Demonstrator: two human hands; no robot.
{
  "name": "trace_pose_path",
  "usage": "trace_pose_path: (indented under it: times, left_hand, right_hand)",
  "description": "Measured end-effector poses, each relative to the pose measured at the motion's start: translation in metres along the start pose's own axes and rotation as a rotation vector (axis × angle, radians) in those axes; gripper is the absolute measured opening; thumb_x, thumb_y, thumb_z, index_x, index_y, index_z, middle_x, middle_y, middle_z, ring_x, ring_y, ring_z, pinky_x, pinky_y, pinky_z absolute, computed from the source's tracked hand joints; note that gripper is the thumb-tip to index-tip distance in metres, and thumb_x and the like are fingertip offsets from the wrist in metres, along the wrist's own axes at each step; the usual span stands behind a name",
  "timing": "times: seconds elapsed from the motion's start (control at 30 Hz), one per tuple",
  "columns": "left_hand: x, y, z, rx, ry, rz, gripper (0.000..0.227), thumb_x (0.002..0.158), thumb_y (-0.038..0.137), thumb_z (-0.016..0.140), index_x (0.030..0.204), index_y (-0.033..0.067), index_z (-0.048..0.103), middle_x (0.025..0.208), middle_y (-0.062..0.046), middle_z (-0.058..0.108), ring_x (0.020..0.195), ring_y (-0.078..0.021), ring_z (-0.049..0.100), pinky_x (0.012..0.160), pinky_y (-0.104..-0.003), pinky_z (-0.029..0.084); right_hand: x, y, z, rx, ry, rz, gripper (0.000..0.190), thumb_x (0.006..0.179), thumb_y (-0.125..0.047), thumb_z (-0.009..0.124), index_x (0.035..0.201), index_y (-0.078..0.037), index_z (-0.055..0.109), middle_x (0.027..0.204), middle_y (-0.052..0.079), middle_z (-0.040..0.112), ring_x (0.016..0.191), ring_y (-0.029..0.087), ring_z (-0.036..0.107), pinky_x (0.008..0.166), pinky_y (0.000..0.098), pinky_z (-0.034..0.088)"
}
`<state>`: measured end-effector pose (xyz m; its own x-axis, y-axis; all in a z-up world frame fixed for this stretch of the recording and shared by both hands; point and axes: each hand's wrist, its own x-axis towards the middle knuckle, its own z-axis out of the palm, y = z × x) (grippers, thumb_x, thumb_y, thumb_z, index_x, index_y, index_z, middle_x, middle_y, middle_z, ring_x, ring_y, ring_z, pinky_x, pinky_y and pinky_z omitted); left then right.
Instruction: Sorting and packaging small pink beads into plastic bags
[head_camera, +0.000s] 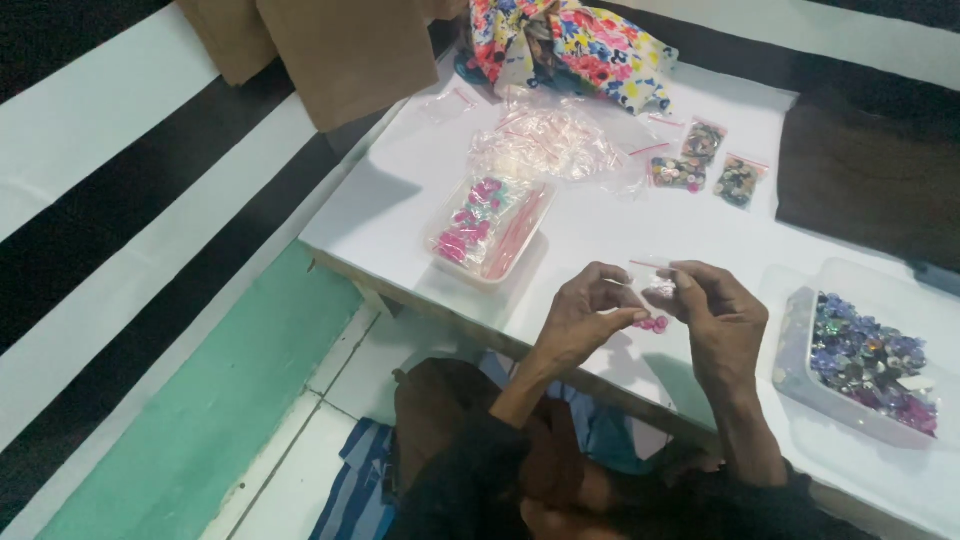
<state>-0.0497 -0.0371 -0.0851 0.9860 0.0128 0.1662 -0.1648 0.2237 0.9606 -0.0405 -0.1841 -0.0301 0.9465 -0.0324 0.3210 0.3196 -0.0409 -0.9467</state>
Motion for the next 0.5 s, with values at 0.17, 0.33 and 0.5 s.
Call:
trace_pose_path:
  times: [0.17,0.33,0.5]
  left_hand:
    - [-0.008,0.015,-0.032,-0.068,0.069,0.142,0.028,0.092,0.010,0.078,0.117,0.0071,0.068,0.096,-0.015,0.073,0.085,-0.0228,0.075,0.069,-0.032,0.061]
    - [0.008,0.081,-0.098,0.152,0.080,0.290,0.029,0.095,0.002,0.072,0.123,0.0018,0.066,0.098,-0.021,0.072,0.078,-0.0263,0.074,0.064,-0.041,0.066]
    - [0.061,0.123,-0.174,0.697,-0.181,0.170,0.017,0.093,0.009,0.072,0.109,0.0050,0.076,0.097,-0.022,0.076,0.078,-0.0295,0.076,0.068,-0.042,0.062]
  right_hand:
    - [0.001,-0.013,0.009,-0.068,-0.116,-0.070,0.030,0.100,0.000,0.067,0.128,0.005,0.057,0.098,0.030,0.069,0.091,0.031,0.071,0.071,0.0463,0.062]
    - [0.006,-0.010,0.051,-0.178,-0.219,-0.193,0.028,0.097,-0.001,0.071,0.121,0.003,0.057,0.091,0.026,0.073,0.082,0.033,0.076,0.074,0.0467,0.061]
    - [0.016,-0.014,0.109,-0.723,-0.224,-0.568,0.048,0.097,-0.025,0.073,0.128,0.006,0.053,0.104,0.026,0.073,0.097,0.040,0.074,0.076,0.0532,0.064]
